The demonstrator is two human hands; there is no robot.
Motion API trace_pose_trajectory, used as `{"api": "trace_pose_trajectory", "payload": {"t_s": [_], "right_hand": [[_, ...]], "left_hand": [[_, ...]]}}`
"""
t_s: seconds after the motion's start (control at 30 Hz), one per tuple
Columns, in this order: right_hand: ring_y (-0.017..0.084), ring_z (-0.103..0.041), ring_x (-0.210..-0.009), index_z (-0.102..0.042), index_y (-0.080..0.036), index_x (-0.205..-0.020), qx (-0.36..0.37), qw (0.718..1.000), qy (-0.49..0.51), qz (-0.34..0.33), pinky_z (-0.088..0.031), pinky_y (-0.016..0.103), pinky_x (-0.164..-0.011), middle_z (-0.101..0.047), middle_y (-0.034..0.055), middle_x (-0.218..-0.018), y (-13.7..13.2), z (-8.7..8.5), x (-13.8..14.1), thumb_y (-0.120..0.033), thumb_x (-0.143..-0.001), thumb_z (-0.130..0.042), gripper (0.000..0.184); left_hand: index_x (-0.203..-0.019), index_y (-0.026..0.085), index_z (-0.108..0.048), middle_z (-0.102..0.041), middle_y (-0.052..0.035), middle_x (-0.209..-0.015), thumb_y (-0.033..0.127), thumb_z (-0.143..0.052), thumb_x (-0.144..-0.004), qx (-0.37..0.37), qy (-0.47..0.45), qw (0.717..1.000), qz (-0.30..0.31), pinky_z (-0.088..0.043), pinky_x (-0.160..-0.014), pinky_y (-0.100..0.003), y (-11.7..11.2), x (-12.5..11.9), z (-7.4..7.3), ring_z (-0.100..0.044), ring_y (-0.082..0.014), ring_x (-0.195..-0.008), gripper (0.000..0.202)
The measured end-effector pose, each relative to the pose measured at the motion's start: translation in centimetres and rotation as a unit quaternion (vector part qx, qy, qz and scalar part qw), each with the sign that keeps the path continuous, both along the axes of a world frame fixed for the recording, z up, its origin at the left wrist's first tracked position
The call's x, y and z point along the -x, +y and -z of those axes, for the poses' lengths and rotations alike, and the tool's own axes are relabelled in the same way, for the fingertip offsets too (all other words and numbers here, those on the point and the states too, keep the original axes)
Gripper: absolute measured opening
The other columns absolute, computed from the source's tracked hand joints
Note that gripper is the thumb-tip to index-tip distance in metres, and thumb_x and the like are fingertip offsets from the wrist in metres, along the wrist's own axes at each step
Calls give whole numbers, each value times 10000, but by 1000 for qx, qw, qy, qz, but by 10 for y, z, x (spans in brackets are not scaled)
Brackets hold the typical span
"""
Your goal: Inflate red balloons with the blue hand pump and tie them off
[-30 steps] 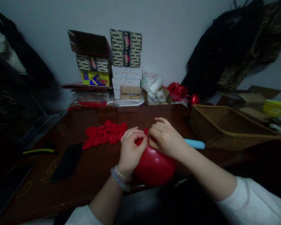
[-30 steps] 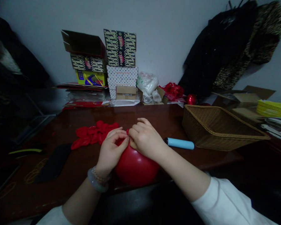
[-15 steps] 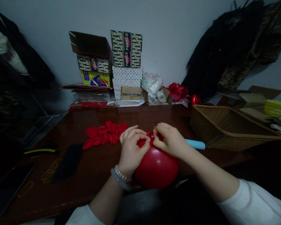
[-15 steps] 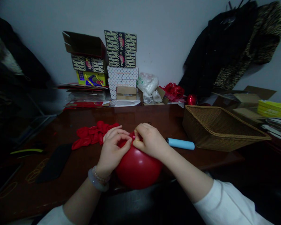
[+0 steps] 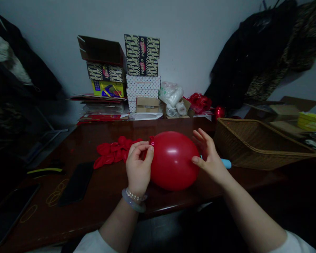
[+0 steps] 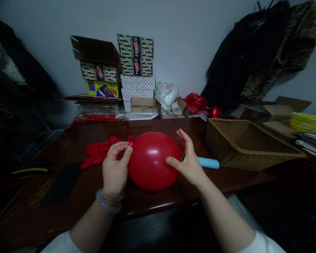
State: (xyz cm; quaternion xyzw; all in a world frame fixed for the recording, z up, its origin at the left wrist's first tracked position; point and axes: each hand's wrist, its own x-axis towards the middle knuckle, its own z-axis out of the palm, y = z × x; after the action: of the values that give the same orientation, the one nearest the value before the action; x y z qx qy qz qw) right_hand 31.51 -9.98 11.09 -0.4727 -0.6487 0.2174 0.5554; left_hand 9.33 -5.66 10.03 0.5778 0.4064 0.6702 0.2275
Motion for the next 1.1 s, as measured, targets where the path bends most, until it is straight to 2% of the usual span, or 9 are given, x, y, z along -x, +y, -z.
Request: {"api": "trace_pose_trajectory", "payload": {"t_s": [0.1, 0.2, 0.47, 0.57, 0.67, 0.73, 0.9, 1.0, 1.1], "right_hand": [[293, -197, -1431, 15, -320, -1495, 124, 988, 79, -56, -268, 540, -1103, -121, 137, -1571, -7, 23, -4, -732, -615, -674, 1191], [301, -318, -1383, 85, -344, -1485, 166, 970, 150, -91, -316, 549, -1076, -199, 127, -1554, -13, 33, -3, -668, -607, -730, 1241], [316, -415, -1310, -198, -279, -1466, 70, 993, 98, 10, -340, 543, -1071, -367, 158, -1449, -14, 29, -10, -554, -579, -808, 1111], [310, -392, -1324, -217, -286, -1460, 20, 997, 34, 70, -327, 542, -1084, -347, 143, -1461, -17, 26, -14, -533, -587, -811, 1085], [313, -337, -1360, -192, -284, -1470, -34, 991, -37, 125, -279, 552, -1116, -303, 126, -1493, -22, 20, -14, -484, -560, -841, 1136], [321, -304, -1376, -176, -271, -1476, -76, 979, -97, 159, -260, 560, -1128, -272, 123, -1510, -27, 14, -11, -477, -537, -854, 1176], [332, -278, -1386, -206, -236, -1468, -173, 940, -218, 196, -294, 573, -1114, -260, 137, -1510, -34, 3, 1, -466, -571, -841, 1122], [338, -263, -1393, -218, -249, -1459, -193, 931, -239, 199, -296, 598, -1104, -264, 135, -1508, -36, 3, 6, -436, -616, -825, 1056], [351, -247, -1400, -232, -285, -1448, -207, 923, -252, 204, -288, 636, -1088, -252, 119, -1516, -37, 6, 9, -418, -648, -809, 995]], "left_hand": [[-841, 190, -666, -605, -48, -1022, 288, -633, -831, 3, -50, 999, 7, -434, -932, -336, 1, 0, 4, -574, -172, -994, 104], [-823, 188, -662, -607, -52, -1039, 282, -645, -823, 3, -58, 998, 19, -423, -958, -347, 1, -2, 7, -571, -178, -1025, 96], [-1044, 182, -605, -611, -105, -1178, 298, -637, -832, 47, -131, 982, 130, -430, -984, -409, 3, -10, 16, -591, -211, -1083, 244], [-1162, 203, -523, -557, -118, -1274, 292, -628, -839, -2, -129, 983, 132, -396, -1033, -426, 3, -7, 12, -547, -215, -1171, 351], [-1316, 235, -390, -446, -134, -1401, 296, -667, -807, -99, -26, 990, 98, -310, -1097, -476, 0, 2, 0, -431, -241, -1302, 583], [-1387, 250, -321, -385, -139, -1453, 322, -725, -750, -158, 112, 978, 76, -259, -1113, -525, -3, 10, -11, -358, -278, -1352, 758], [-1454, 270, -279, -246, -138, -1544, 378, -750, -723, -215, 432, 874, 50, -103, -1124, -616, -12, 17, -25, -177, -342, -1422, 876], [-1462, 264, -282, -203, -133, -1560, 366, -738, -737, -219, 493, 840, 47, -107, -1119, -626, -14, 12, -22, -136, -349, -1430, 862], [-1458, 265, -295, -241, -119, -1550, 324, -704, -775, -224, 504, 833, 47, -136, -1124, -614, -13, 8, -15, -158, -328, -1430, 798]]}}
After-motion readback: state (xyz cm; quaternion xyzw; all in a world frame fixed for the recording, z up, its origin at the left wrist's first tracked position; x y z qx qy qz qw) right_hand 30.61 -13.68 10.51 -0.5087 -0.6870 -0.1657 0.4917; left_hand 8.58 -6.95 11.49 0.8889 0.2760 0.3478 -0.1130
